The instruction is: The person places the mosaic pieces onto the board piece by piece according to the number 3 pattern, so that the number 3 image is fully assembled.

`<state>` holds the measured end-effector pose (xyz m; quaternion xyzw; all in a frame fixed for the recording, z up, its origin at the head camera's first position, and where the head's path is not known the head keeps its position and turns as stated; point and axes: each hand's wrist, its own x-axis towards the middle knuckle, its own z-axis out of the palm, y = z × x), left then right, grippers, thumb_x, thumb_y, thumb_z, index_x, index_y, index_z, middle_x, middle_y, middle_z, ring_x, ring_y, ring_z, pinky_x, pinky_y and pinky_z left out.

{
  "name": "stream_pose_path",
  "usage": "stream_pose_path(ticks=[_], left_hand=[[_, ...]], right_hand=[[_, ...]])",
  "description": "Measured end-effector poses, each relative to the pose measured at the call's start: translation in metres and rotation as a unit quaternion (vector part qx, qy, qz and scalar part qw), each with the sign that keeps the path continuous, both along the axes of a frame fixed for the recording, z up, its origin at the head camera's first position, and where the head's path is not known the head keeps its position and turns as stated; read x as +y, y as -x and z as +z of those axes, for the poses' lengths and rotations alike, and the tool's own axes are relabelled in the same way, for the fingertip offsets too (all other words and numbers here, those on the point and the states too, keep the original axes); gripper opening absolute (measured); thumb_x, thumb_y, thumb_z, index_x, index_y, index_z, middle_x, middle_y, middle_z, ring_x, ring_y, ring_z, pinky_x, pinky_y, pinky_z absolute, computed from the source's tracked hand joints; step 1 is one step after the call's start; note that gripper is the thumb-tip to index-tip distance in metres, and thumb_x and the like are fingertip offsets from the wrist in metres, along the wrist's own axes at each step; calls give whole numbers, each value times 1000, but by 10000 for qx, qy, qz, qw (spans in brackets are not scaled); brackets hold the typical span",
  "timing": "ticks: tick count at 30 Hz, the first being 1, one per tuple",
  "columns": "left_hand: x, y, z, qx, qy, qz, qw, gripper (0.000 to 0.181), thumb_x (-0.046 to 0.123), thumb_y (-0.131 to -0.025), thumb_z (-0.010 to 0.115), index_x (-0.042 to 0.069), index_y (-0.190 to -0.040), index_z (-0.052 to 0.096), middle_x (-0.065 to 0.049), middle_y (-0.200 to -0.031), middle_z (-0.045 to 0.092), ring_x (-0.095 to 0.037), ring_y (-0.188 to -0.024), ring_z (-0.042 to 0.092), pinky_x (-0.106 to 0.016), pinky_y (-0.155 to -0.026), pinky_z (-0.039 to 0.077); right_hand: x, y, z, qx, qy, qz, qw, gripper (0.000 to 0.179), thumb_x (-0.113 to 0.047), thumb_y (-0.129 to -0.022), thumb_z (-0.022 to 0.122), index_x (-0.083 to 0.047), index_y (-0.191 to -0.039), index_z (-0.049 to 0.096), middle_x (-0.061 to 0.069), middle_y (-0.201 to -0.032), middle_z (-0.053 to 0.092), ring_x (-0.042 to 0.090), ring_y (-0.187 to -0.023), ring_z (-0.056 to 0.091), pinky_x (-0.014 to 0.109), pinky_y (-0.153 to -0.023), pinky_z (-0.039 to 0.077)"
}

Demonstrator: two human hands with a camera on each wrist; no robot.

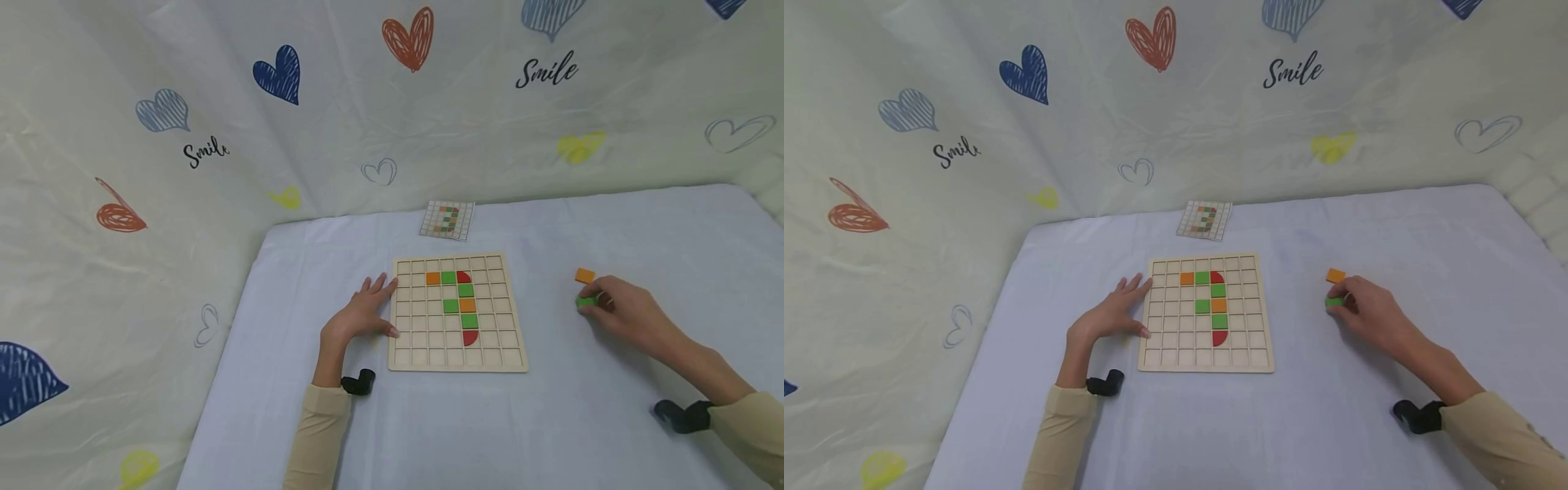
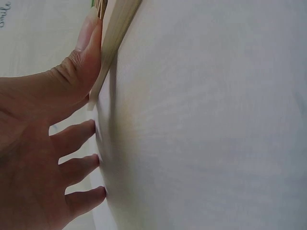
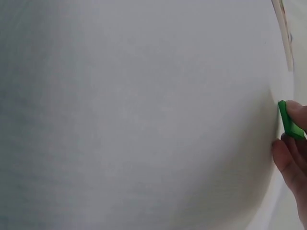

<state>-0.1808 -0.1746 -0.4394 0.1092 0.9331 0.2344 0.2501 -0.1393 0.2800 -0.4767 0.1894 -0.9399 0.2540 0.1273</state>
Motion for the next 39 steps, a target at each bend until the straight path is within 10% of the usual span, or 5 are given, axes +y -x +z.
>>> stream_pose_path(ticks=[17, 39], left_hand=[[1, -1, 2, -53, -93, 45, 9999, 108, 21, -78, 90, 19, -165, 25, -7, -174, 9, -34, -161, -4, -57, -129, 6], [-2, 0, -1, -43, -102, -11, 9999, 108, 23, -79, 89, 19, -165, 24, -6, -174, 8, -33, -161, -5, -56, -129, 5]], right_hand=[[-15, -6, 8, -1162, 906, -54, 9891, 30, 0, -81, 84, -3, -110, 78, 17, -108, 75, -22, -87, 51, -3, -74, 44], [-53, -9, 17, -1875, 1282, 249, 9736, 31, -4, -84, 82, -6, -114, 76, 10, -110, 75, -9, -88, 65, 15, -73, 57]])
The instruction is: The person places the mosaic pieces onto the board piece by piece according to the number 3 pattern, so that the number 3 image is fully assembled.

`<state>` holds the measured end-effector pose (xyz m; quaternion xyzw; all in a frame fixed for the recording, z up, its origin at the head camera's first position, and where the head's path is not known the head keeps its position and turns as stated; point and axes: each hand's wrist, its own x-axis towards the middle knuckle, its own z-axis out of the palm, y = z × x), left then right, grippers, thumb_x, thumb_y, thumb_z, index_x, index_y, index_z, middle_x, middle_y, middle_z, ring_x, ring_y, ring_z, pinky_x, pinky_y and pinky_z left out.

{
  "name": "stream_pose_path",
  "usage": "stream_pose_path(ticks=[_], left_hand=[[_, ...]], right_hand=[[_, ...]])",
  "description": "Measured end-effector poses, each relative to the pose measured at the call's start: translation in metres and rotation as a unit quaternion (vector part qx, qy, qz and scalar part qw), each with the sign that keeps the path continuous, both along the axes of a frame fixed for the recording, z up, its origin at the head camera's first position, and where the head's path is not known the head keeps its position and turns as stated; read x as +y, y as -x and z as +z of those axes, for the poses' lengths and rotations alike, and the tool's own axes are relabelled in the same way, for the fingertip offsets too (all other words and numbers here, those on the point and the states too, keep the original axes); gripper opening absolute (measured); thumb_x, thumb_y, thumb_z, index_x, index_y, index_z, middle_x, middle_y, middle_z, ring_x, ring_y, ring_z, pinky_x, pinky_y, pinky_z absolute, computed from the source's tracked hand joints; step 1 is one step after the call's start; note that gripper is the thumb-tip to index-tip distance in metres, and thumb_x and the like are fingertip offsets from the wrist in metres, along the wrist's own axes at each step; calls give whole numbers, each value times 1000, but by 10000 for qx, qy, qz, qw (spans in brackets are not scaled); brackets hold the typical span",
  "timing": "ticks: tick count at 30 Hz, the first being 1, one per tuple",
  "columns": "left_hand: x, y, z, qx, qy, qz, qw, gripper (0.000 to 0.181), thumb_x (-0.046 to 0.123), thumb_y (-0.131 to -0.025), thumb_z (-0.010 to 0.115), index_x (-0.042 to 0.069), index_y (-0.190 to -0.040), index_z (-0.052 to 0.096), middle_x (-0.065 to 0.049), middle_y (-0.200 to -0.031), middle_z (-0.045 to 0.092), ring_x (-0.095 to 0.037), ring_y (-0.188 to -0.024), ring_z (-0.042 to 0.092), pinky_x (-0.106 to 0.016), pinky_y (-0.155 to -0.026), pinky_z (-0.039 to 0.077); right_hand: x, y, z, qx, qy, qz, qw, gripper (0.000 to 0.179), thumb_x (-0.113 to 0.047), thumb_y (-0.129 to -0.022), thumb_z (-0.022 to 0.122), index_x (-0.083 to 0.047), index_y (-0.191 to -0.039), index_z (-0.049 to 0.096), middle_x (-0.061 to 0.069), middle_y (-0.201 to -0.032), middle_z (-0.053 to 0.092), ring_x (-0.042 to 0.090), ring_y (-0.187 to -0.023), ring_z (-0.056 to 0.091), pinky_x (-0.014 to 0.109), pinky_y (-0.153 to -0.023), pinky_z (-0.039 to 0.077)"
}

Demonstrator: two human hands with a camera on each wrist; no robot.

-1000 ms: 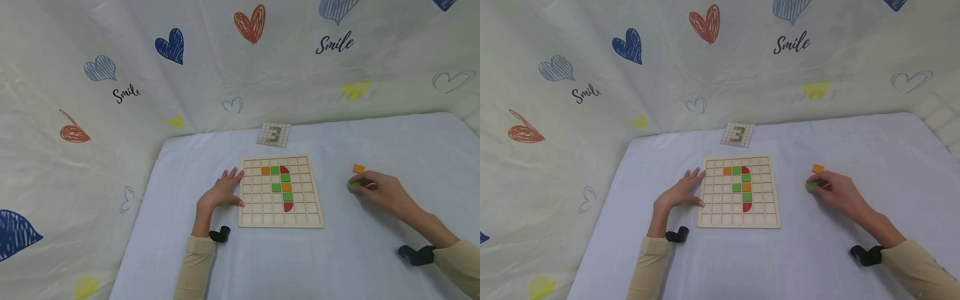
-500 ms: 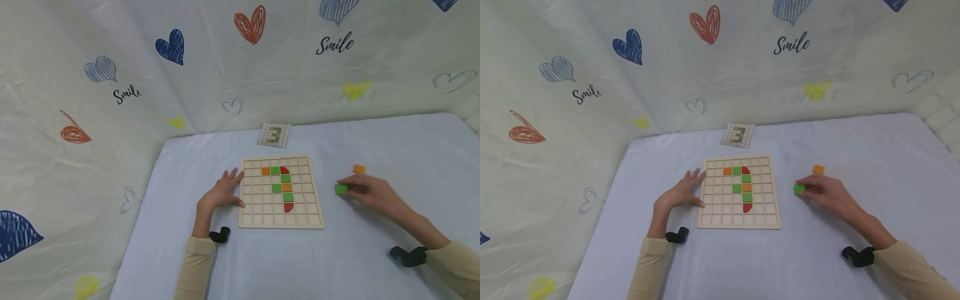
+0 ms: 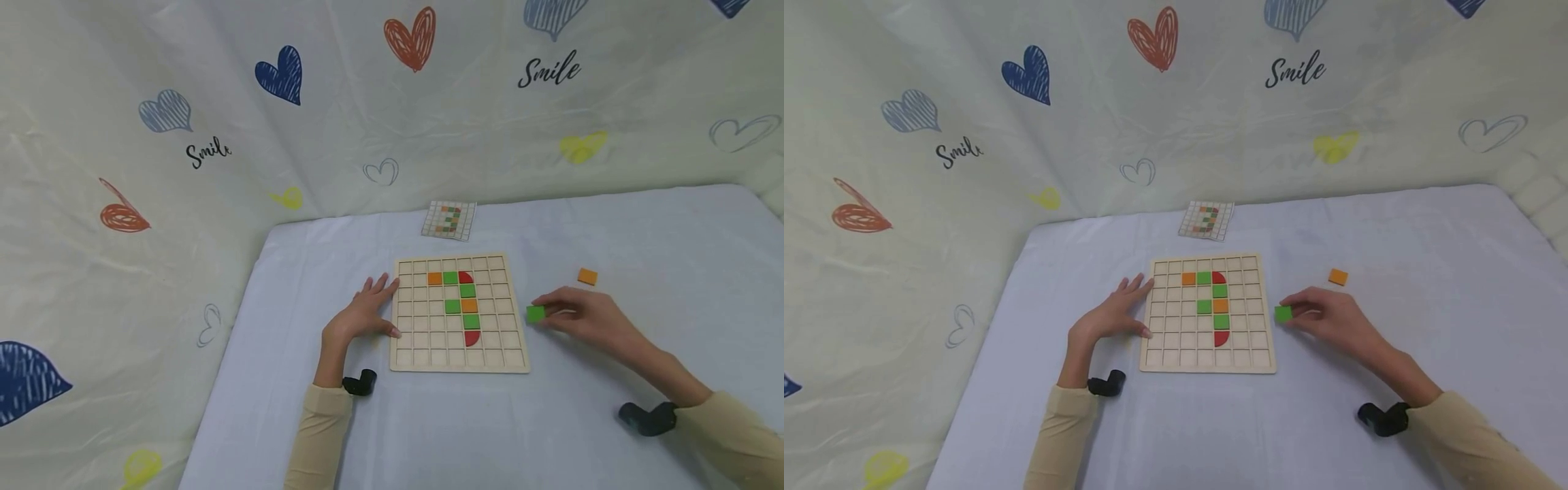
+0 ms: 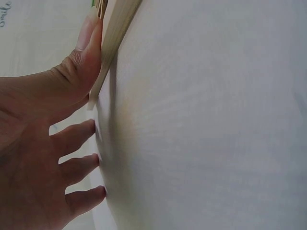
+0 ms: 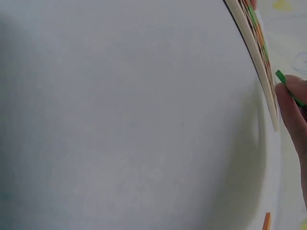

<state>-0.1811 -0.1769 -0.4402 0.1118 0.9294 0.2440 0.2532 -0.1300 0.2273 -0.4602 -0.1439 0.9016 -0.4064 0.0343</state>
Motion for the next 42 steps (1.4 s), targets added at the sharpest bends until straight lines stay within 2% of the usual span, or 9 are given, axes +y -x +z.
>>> stream_pose_path(ticks=[9, 19, 24, 30, 42], left_hand=[[0, 2, -2, 4, 98, -22, 9999, 109, 25, -80, 89, 20, -166, 22, -5, -174, 6, -32, -161, -6, -55, -129, 5], [1, 1, 0, 16, 75, -15, 10000, 109, 24, -79, 90, 19, -165, 24, -6, -174, 7, -34, -161, -4, -56, -129, 5], [1, 0, 1, 8, 52, -11, 10000, 108, 24, -79, 90, 18, -165, 24, -7, -174, 8, -35, -161, -3, -56, -129, 6], [1, 1, 0, 20, 12, 20, 10000, 108, 24, -78, 90, 19, -165, 25, -7, -174, 8, -34, -161, -4, -57, -129, 5], [1, 1, 2, -10, 20, 11, 10000, 108, 23, -79, 90, 18, -165, 25, -7, -174, 8, -34, -161, -4, -56, -129, 6]], right_hand=[[-19, -1, 2, 13, 130, 371, 9992, 38, -5, -83, 84, -4, -120, 75, 9, -111, 75, 6, -92, 69, 18, -80, 60], [-34, -1, 5, -141, 200, 470, 9986, 36, -10, -83, 86, -6, -117, 77, 6, -110, 76, 3, -89, 67, 16, -79, 59], [-41, -1, 3, -163, 349, 579, 9976, 36, -8, -82, 86, -6, -116, 77, 3, -106, 75, 2, -87, 65, 15, -80, 58], [-51, 1, 2, -182, 281, 704, 9970, 34, -8, -81, 86, -7, -115, 79, 1, -103, 75, 2, -86, 63, 16, -78, 58], [-70, 7, -7, -29, 467, 1232, 9913, 31, -9, -80, 88, -7, -109, 80, -2, -99, 74, 1, -81, 63, 21, -76, 60]])
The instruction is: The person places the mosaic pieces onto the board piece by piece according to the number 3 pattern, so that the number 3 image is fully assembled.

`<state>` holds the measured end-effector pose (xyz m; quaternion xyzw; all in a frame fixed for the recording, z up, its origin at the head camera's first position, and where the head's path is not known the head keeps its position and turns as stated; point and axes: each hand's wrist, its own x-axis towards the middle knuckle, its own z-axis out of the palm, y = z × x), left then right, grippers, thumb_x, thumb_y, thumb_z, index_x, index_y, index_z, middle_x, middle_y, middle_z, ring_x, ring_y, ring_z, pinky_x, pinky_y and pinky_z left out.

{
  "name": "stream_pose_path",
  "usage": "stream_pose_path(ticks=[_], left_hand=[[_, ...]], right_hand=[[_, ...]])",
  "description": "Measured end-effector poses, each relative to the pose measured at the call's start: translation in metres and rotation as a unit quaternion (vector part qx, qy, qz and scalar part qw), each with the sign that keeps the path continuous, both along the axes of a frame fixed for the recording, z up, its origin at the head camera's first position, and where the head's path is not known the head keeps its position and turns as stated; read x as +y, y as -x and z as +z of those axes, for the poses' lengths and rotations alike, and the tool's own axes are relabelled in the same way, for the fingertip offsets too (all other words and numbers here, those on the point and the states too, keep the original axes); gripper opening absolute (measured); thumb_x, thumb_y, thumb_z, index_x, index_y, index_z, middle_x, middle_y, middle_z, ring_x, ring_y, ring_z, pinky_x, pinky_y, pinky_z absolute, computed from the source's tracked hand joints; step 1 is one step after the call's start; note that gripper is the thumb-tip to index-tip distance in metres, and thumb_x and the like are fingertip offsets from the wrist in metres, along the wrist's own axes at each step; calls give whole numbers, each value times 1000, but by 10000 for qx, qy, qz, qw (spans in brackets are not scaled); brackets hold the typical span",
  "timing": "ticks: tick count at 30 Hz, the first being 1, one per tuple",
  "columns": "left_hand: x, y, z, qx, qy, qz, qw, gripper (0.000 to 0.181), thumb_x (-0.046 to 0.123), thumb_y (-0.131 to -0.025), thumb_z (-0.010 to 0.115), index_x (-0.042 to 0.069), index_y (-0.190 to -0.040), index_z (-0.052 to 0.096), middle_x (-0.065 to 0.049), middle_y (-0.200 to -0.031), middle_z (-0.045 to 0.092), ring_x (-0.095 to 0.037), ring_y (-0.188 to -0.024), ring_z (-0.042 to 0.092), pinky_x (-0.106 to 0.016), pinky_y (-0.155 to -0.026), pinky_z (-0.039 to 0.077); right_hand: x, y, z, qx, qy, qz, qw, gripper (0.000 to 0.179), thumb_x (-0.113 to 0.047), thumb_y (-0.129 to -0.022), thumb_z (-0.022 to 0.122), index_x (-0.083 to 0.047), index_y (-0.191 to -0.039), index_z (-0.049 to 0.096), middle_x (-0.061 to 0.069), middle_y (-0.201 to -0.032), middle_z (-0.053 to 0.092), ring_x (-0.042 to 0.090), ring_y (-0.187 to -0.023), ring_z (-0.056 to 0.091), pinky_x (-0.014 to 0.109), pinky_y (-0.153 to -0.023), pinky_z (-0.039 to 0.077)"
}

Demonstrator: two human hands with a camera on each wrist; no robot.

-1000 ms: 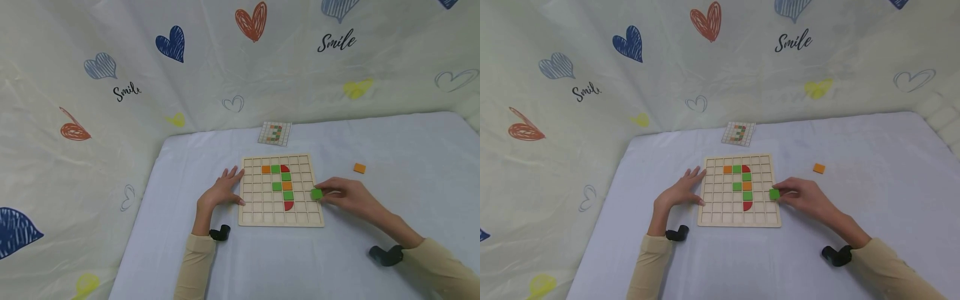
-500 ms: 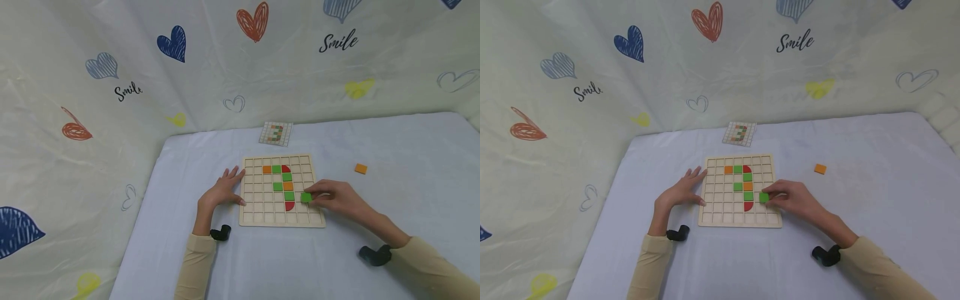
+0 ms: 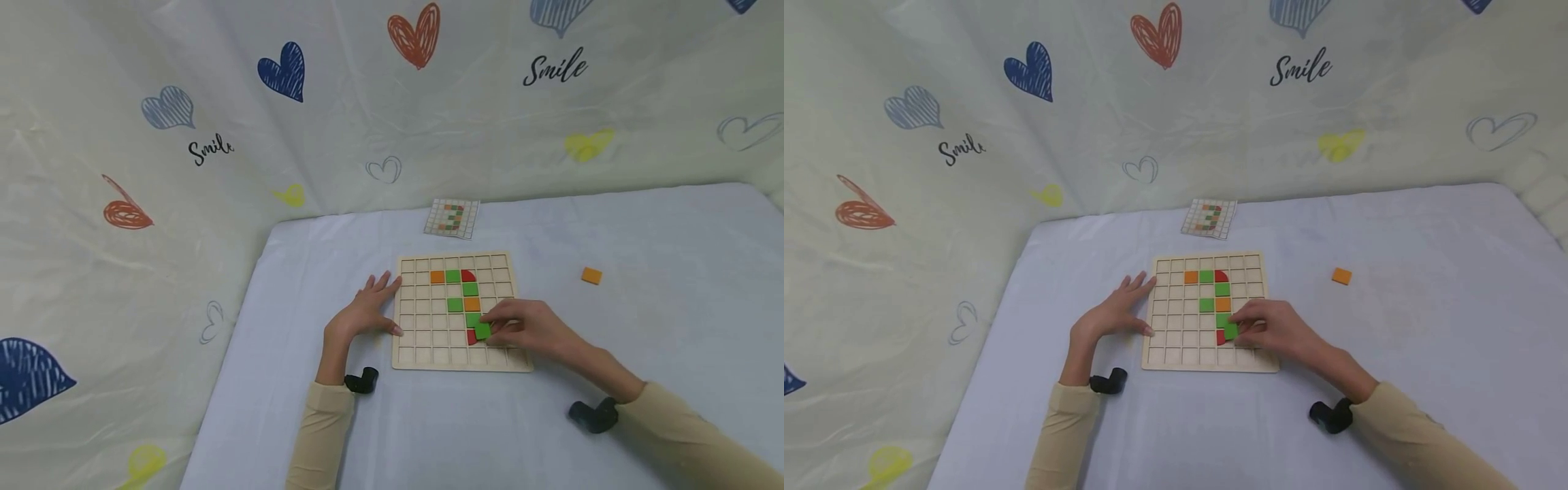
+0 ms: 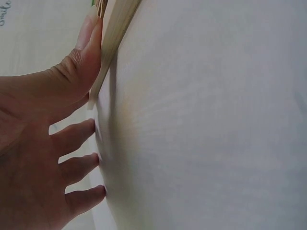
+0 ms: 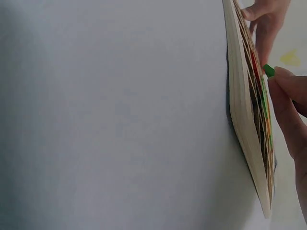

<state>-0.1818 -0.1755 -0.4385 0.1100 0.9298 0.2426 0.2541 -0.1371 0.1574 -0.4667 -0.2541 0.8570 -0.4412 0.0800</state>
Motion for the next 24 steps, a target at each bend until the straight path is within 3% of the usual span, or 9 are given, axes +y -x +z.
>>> stream_pose_path(ticks=[13, 24], left_hand=[[-1, 0, -2, 13, 8, 9, 10000, 108, 23, -79, 90, 19, -165, 25, -7, -174, 8, -34, -161, -3, -57, -129, 6], [0, 0, -2, 9, 79, -53, 10000, 107, 22, -81, 88, 18, -165, 23, -8, -174, 7, -34, -161, -4, -55, -129, 6]], right_hand=[[-23, 2, 2, -66, 55, 384, 9992, 30, -4, -78, 87, 0, -107, 79, 2, -91, 72, 0, -74, 63, 20, -70, 59], [-40, 3, 0, 234, -557, 415, 9973, 26, -11, -81, 87, -7, -105, 80, -4, -91, 67, 7, -77, 53, 20, -65, 48]])
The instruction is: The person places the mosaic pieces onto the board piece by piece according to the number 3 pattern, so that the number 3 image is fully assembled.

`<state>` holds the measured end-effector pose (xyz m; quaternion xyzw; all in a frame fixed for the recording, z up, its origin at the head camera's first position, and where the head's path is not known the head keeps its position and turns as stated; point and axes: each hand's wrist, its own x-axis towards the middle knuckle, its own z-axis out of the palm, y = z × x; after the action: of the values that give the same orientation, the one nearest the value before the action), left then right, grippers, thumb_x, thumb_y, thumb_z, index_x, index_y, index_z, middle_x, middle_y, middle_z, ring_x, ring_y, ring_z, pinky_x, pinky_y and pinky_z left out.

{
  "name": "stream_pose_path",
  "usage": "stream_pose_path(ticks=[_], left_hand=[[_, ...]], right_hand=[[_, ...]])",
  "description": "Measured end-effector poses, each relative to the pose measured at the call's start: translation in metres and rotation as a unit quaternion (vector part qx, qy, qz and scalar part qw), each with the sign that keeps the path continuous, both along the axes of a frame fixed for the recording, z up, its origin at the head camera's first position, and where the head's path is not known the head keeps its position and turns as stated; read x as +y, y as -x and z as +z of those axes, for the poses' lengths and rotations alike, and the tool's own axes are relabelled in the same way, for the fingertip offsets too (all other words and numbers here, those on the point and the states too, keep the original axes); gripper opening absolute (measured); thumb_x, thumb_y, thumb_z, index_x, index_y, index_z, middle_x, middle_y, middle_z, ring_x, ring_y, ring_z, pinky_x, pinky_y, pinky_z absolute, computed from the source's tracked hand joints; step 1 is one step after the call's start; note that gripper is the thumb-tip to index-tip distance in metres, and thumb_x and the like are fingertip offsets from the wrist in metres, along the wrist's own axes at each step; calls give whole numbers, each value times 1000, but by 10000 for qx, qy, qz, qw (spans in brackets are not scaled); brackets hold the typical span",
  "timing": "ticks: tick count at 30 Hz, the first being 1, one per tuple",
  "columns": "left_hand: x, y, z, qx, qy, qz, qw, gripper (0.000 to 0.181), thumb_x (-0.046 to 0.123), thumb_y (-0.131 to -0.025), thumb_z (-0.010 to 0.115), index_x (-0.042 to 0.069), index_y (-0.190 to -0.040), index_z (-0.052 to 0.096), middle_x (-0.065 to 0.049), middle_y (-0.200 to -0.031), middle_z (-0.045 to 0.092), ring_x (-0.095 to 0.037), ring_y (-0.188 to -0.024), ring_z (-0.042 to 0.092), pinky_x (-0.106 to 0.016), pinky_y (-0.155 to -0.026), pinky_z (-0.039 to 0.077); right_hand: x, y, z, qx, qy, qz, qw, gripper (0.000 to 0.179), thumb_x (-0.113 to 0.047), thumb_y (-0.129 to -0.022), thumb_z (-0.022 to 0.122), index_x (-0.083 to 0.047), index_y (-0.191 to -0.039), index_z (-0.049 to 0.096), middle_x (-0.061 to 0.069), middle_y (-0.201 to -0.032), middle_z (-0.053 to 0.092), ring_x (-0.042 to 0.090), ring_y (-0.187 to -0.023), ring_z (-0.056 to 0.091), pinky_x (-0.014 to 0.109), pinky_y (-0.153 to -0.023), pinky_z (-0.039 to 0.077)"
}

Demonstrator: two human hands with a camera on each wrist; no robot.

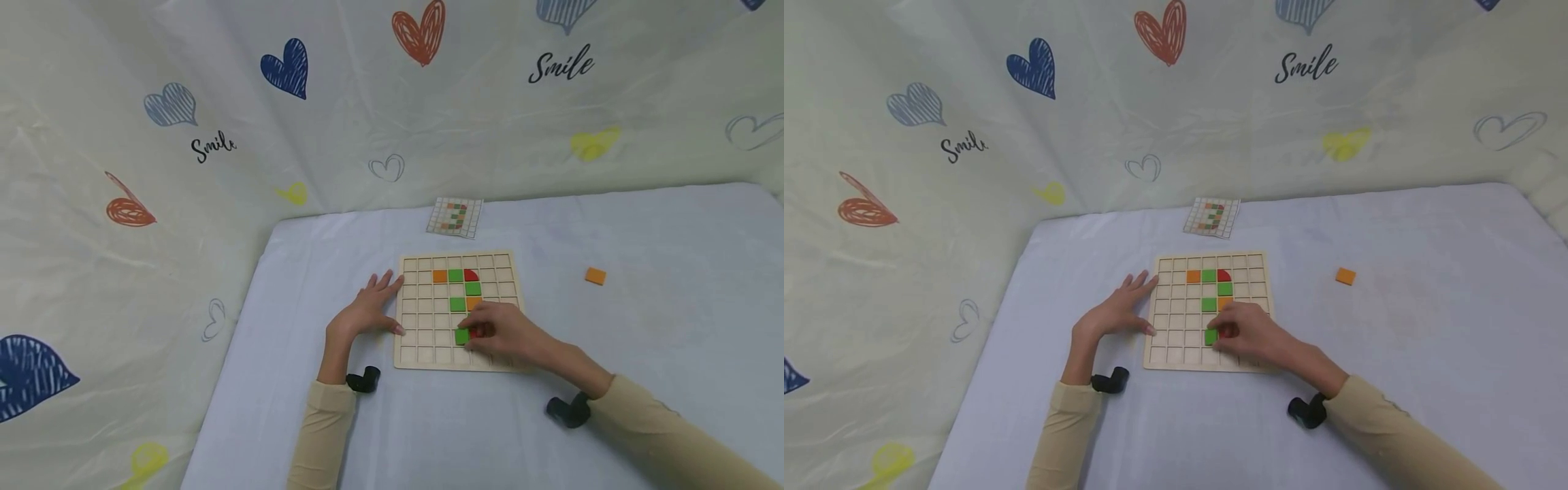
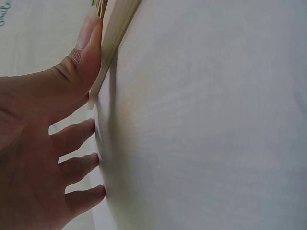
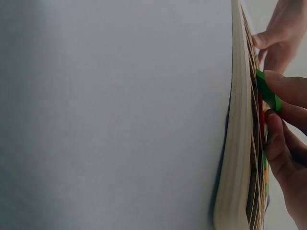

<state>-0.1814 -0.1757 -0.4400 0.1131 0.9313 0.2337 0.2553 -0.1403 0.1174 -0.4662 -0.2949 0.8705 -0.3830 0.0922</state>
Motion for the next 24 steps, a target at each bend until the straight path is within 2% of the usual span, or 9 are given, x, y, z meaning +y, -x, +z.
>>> stream_pose_path(ticks=[9, 18, 24], left_hand=[[-1, 1, -1, 2, 53, 10, 10000, 107, 24, -81, 89, 20, -165, 23, -5, -174, 7, -33, -161, -4, -55, -129, 7], [1, 1, 0, 17, 31, 11, 10000, 108, 24, -80, 89, 20, -165, 24, -6, -174, 8, -33, -161, -3, -56, -129, 7], [1, 1, 0, -11, 44, 60, 10000, 108, 23, -80, 89, 20, -165, 24, -5, -174, 8, -33, -161, -4, -55, -129, 7]], right_hand=[[-8, -1, 1, 315, -222, 54, 9992, 27, -8, -78, 88, -6, -104, 79, -1, -92, 65, 6, -76, 49, 21, -64, 45], [-2, -2, 2, 370, -85, 84, 9992, 27, -4, -79, 86, -5, -105, 79, 1, -95, 67, 10, -77, 54, 20, -65, 49], [11, 1, 4, 581, 153, -120, 9981, 24, 0, -80, 85, -5, -103, 79, 2, -95, 71, 10, -74, 57, 21, -64, 51]])
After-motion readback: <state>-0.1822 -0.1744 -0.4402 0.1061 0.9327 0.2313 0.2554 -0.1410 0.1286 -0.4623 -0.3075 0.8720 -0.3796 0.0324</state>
